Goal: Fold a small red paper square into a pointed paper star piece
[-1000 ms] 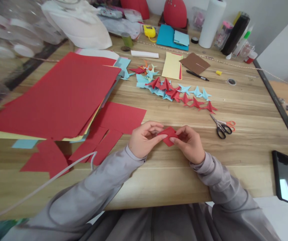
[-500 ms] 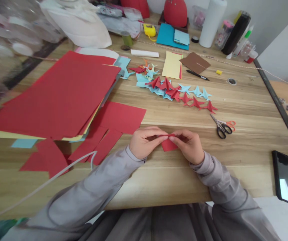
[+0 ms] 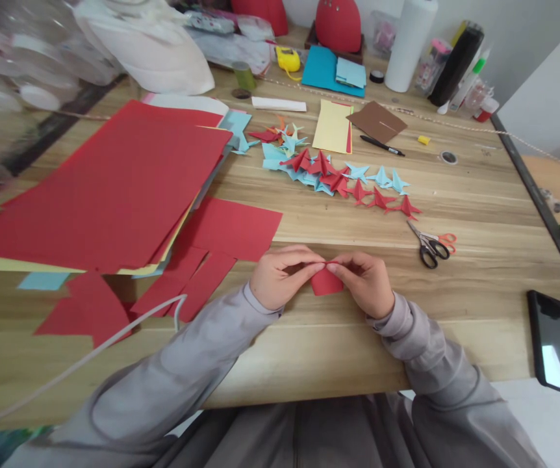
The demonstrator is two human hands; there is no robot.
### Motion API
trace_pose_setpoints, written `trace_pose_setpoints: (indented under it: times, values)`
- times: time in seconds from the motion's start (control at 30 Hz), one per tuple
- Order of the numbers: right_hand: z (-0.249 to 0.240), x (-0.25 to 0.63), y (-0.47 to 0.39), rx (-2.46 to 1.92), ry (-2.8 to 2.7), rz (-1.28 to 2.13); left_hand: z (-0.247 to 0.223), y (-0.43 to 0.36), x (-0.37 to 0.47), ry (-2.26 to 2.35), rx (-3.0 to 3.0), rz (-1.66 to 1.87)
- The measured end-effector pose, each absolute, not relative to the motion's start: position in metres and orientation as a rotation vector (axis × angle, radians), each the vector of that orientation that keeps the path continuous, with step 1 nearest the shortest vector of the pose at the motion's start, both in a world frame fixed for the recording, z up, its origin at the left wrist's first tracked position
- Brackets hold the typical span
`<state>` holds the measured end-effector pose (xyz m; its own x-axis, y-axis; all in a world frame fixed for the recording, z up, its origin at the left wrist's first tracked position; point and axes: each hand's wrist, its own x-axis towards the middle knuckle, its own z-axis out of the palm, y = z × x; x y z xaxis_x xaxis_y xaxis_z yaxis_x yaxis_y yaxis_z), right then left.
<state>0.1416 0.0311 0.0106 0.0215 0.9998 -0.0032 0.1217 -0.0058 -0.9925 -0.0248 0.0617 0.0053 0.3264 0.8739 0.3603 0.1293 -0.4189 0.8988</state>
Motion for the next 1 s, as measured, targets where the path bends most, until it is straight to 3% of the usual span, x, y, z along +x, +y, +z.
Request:
trace_pose_setpoints:
  times: [1.0]
  values:
    - [0.0054, 0.1423, 0.0296, -1.308, -1.298, 1.135, 0.0041, 0.0625, -0.0257, 0.884, 1.854, 1.151]
